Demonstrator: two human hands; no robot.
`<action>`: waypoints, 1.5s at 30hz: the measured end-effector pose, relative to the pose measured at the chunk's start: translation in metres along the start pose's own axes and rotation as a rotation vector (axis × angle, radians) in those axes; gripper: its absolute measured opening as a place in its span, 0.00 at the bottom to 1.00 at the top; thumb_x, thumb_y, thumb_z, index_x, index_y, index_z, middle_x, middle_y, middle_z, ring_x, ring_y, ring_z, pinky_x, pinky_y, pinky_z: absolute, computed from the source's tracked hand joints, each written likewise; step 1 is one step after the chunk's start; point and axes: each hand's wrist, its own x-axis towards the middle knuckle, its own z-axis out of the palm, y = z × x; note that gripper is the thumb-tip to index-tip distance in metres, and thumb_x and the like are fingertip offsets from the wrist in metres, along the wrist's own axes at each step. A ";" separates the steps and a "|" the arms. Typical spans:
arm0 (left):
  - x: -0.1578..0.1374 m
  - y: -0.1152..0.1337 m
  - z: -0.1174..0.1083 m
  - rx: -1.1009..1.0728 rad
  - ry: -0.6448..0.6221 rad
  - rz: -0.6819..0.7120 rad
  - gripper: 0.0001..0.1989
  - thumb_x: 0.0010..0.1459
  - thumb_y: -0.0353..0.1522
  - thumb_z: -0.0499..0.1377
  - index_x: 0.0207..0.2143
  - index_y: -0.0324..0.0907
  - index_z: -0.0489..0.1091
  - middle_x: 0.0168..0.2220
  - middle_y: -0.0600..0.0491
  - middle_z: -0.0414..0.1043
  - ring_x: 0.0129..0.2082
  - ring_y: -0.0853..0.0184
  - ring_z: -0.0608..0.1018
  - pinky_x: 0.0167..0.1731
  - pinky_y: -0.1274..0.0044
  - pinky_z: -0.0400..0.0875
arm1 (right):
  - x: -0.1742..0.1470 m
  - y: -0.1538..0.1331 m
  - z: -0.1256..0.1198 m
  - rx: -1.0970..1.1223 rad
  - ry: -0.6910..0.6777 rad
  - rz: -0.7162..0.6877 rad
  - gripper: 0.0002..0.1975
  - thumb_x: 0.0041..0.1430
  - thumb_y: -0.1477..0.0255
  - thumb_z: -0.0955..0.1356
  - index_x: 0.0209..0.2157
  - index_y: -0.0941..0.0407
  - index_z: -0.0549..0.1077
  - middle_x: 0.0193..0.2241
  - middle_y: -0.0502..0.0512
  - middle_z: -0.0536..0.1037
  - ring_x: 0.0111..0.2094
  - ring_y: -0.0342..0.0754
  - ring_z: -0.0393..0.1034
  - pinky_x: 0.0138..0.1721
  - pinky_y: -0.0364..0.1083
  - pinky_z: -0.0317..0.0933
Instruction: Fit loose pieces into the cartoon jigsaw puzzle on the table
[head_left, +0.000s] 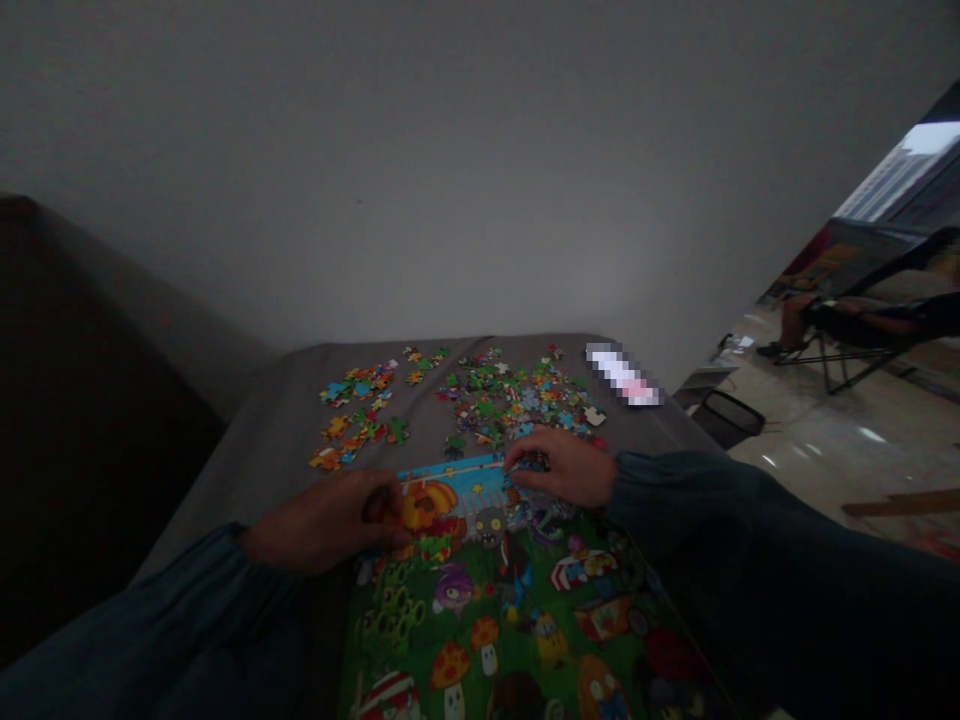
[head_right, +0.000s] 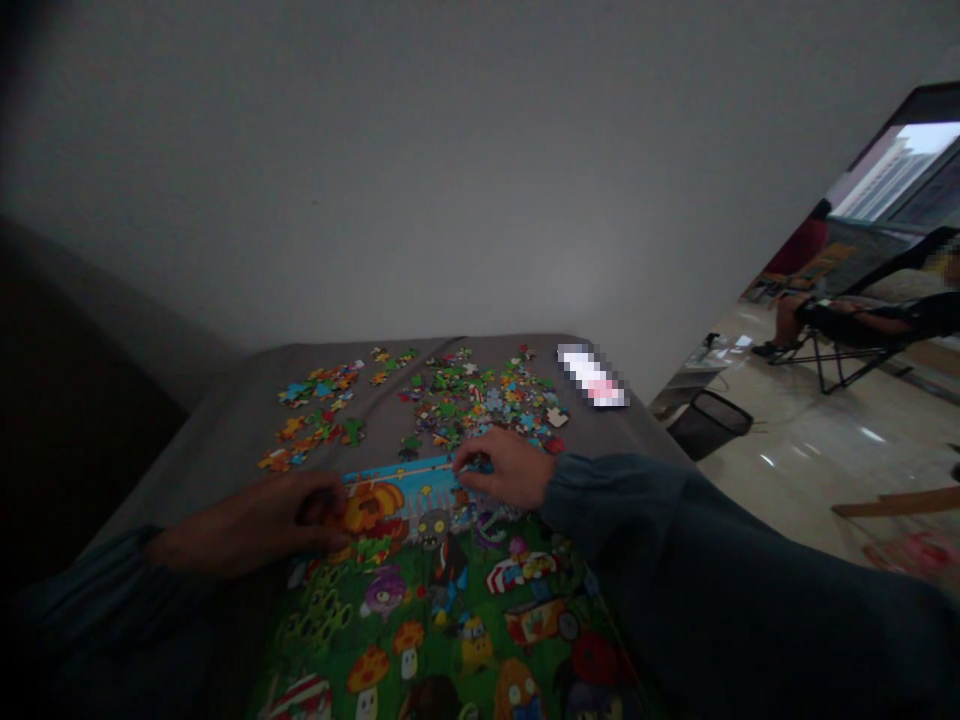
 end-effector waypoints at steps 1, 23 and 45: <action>0.000 -0.001 0.000 0.004 -0.001 0.005 0.16 0.50 0.45 0.59 0.33 0.43 0.66 0.26 0.58 0.66 0.27 0.68 0.68 0.25 0.77 0.58 | 0.003 0.000 0.003 -0.021 0.022 0.010 0.07 0.54 0.73 0.70 0.36 0.55 0.75 0.37 0.53 0.74 0.42 0.47 0.66 0.46 0.48 0.59; -0.007 0.008 -0.003 -0.011 0.051 0.032 0.16 0.48 0.45 0.61 0.31 0.42 0.69 0.25 0.56 0.69 0.26 0.65 0.71 0.23 0.76 0.58 | 0.134 -0.059 0.027 -0.169 0.008 -0.158 0.19 0.55 0.67 0.70 0.47 0.60 0.71 0.44 0.61 0.72 0.46 0.50 0.64 0.48 0.49 0.57; 0.011 0.067 0.038 0.455 0.081 0.293 0.23 0.66 0.44 0.38 0.60 0.53 0.55 0.61 0.53 0.59 0.59 0.56 0.59 0.54 0.60 0.53 | -0.018 0.071 -0.034 0.603 0.399 0.244 0.14 0.53 0.60 0.68 0.30 0.56 0.66 0.21 0.48 0.72 0.22 0.42 0.68 0.26 0.45 0.65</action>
